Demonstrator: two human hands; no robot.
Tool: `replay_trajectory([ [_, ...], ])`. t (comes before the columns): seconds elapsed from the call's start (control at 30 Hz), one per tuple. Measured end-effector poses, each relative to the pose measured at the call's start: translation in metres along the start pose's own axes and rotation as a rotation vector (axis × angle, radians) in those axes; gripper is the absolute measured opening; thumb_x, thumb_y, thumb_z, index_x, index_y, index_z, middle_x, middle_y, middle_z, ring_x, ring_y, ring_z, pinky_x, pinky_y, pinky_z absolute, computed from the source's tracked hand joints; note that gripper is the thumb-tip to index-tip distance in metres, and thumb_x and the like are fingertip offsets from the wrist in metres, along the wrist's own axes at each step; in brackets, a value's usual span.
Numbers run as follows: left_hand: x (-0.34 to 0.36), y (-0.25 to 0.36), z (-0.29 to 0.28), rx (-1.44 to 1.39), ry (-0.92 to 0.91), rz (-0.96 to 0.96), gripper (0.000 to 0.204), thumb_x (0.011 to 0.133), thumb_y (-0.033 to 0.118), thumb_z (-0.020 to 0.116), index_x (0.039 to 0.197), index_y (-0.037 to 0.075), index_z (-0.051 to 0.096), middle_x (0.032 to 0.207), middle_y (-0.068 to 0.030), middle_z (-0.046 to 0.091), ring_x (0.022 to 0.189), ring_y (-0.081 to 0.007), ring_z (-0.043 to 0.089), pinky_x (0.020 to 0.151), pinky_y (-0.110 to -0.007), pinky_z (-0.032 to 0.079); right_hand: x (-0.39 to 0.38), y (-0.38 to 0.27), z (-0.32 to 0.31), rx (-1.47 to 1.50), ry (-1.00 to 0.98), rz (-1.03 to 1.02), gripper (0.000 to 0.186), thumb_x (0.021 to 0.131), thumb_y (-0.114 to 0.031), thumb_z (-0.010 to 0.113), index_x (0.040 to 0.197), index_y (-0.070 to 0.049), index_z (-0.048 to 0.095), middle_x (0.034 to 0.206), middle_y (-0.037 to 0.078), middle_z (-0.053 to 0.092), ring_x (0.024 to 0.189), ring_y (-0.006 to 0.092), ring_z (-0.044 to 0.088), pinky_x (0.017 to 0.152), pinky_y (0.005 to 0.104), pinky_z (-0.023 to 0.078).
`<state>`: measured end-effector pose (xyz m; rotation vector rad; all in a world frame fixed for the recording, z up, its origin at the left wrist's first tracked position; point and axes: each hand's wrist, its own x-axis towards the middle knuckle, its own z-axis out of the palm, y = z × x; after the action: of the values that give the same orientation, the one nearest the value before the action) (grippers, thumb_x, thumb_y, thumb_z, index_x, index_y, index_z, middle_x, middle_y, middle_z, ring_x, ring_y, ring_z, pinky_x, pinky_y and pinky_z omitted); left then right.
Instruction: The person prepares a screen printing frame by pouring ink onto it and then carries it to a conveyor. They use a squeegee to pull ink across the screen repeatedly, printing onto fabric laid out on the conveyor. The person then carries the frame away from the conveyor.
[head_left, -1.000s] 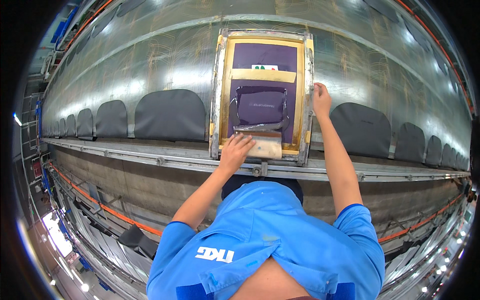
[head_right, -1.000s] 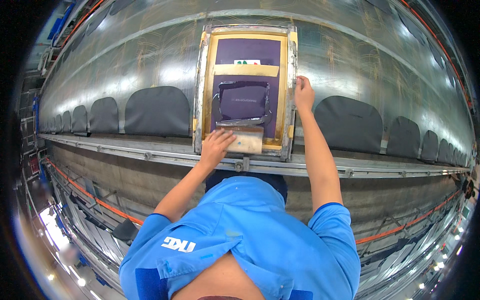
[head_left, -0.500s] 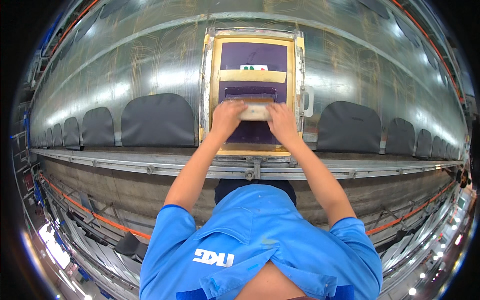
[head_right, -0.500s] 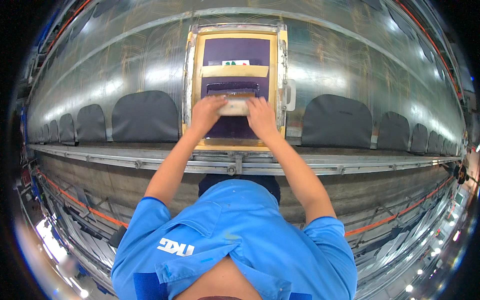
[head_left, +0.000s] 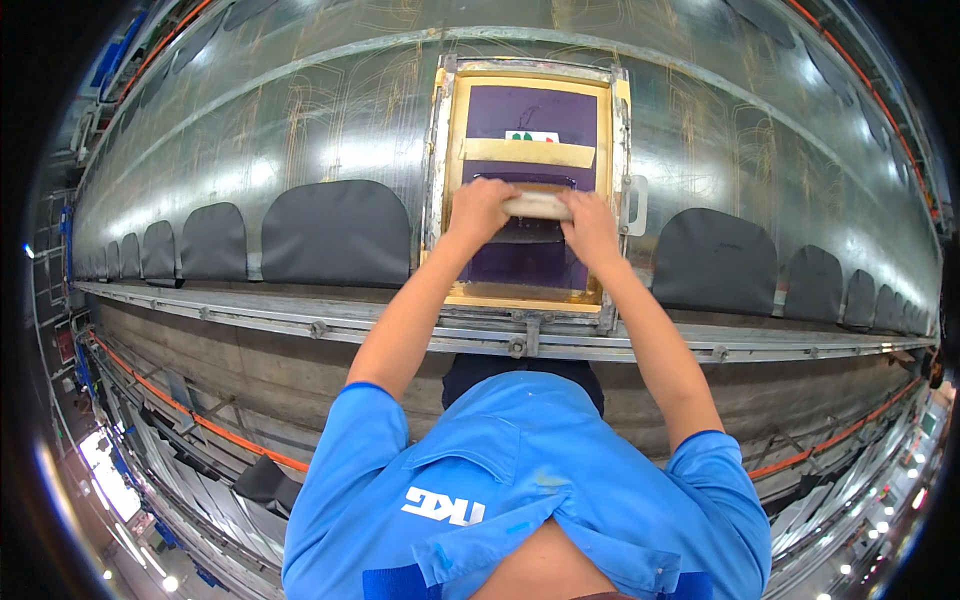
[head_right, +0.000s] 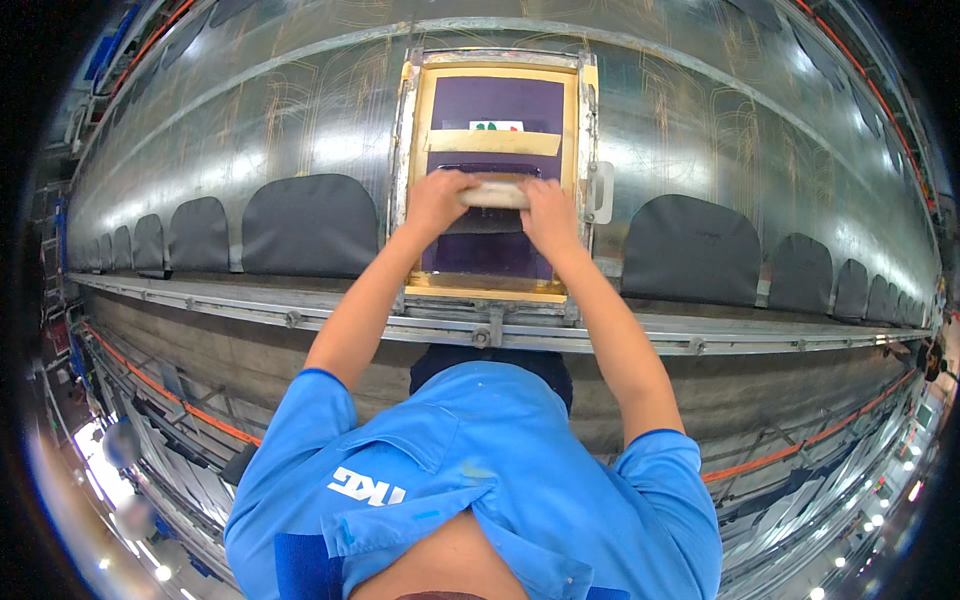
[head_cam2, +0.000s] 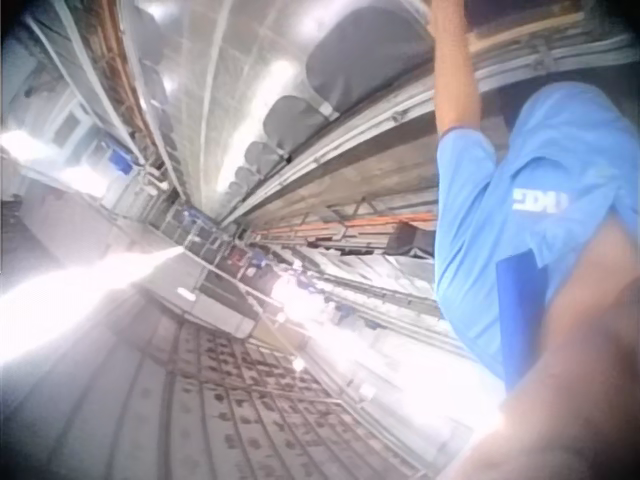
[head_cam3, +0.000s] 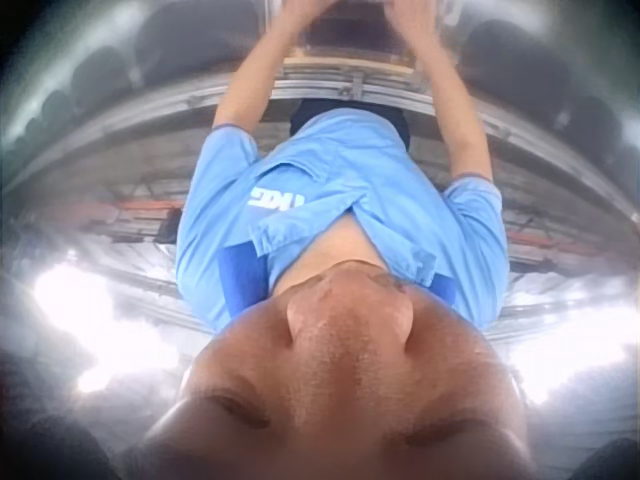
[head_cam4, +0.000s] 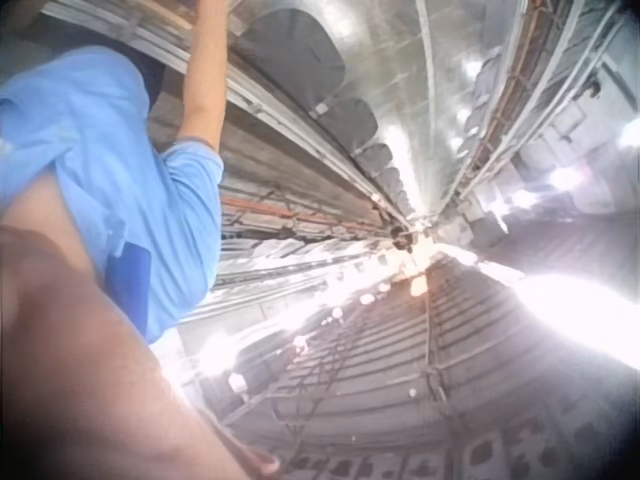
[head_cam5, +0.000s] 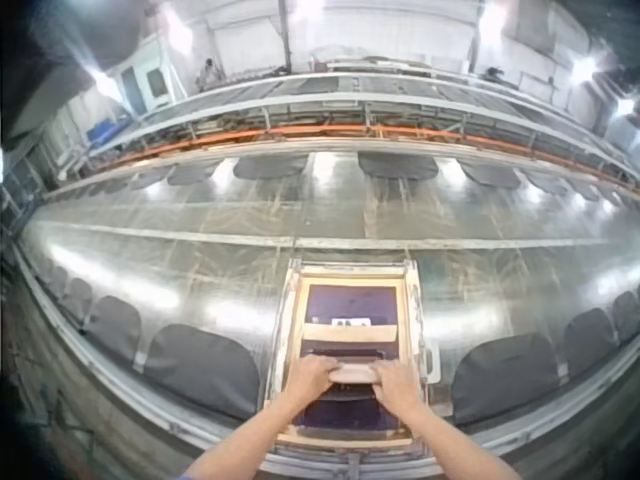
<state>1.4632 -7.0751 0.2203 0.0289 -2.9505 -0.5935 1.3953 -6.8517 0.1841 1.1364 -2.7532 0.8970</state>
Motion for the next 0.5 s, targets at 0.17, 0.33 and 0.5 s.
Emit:
replay_trajectory([
  [0.17,-0.085,0.018,0.027,0.016,-0.022,0.036,0.036,0.073,0.001,0.068,0.103,0.017,0.078,0.111,0.0005,0.073,0.105,-0.0229,0.065,0.09,-0.042,0.05,-0.089,-0.026,0.007,-0.029,-0.038,0.015,0.051,0.074,-0.011,0.077,0.123,-0.007,0.064,0.126,0.013,0.063,0.114,0.0325,0.058,0.096,0.0435,0.046],
  [0.33,-0.113,0.019,0.022,-0.044,0.06,0.084,0.045,0.068,-0.002,0.07,0.11,0.015,0.075,0.118,-0.0002,0.072,0.113,-0.0252,0.064,0.094,-0.042,0.051,-0.075,0.018,0.0,0.67,-0.262,0.204,0.064,0.079,-0.039,0.084,0.129,-0.004,0.065,0.133,0.012,0.061,0.123,0.0272,0.057,0.105,0.0405,0.045],
  [0.5,-0.105,0.024,0.017,-0.075,-0.017,0.042,0.046,0.067,-0.003,0.071,0.11,0.013,0.073,0.121,-0.0028,0.07,0.116,-0.0276,0.062,0.097,-0.041,0.05,-0.012,0.118,0.006,0.186,0.524,0.523,0.037,0.093,-0.03,0.068,0.124,-0.01,0.065,0.106,0.015,0.069,0.084,0.0314,0.063,0.082,0.0441,0.05],
])
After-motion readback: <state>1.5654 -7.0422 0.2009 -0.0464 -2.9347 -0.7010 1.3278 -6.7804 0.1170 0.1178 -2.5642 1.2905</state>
